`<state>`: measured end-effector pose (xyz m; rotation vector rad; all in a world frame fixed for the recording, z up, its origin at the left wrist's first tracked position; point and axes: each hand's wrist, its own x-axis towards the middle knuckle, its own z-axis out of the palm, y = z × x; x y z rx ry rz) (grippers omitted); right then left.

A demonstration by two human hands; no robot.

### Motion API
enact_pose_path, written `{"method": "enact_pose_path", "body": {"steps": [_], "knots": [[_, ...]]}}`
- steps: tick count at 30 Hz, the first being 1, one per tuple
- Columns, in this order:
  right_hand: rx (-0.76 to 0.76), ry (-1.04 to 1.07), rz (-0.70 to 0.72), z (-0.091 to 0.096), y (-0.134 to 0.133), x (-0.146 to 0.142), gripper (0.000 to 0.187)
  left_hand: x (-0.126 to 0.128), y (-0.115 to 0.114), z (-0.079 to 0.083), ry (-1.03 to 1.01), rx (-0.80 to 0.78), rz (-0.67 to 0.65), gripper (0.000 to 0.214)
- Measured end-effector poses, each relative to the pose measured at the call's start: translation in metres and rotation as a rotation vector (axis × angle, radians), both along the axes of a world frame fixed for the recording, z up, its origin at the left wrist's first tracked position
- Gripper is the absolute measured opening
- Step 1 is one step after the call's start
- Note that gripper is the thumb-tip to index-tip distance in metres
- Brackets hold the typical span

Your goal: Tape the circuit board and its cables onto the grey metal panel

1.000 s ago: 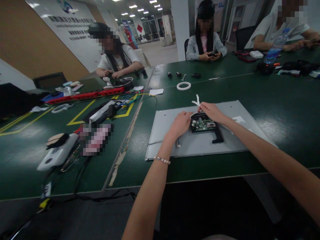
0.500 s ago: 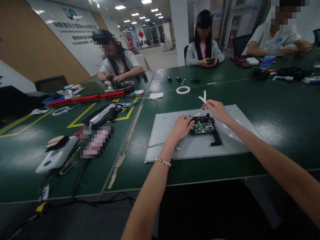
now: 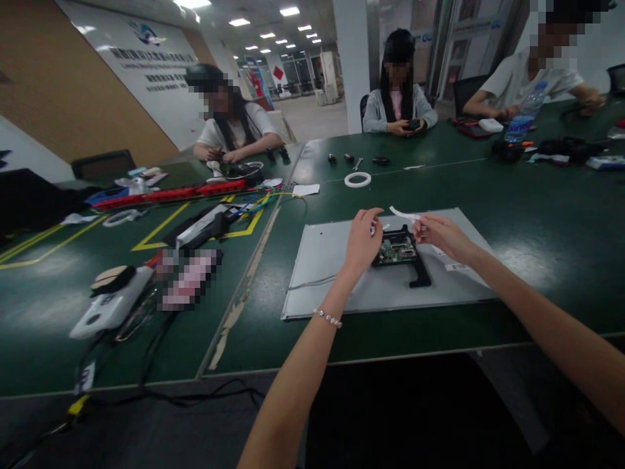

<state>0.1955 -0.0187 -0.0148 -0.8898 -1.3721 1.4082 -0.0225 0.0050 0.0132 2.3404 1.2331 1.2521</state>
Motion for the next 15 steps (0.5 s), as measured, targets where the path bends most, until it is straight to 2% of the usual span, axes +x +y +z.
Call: {"method": "enact_pose_path", "body": {"steps": [4, 10, 15], "knots": [[-0.094, -0.091, -0.049, -0.007, 0.006, -0.002, 0.035, 0.016, 0.008, 0.002, 0.098, -0.004, 0.012, 0.028], [-0.134, -0.194, -0.097, -0.021, 0.014, 0.000, 0.033, 0.029, 0.014, -0.011, 0.345, -0.066, 0.076, 0.033], [-0.108, -0.316, -0.145, -0.023, 0.019, -0.003, 0.023, 0.029, 0.015, -0.019, 0.434, -0.111, -0.045, 0.033]]}}
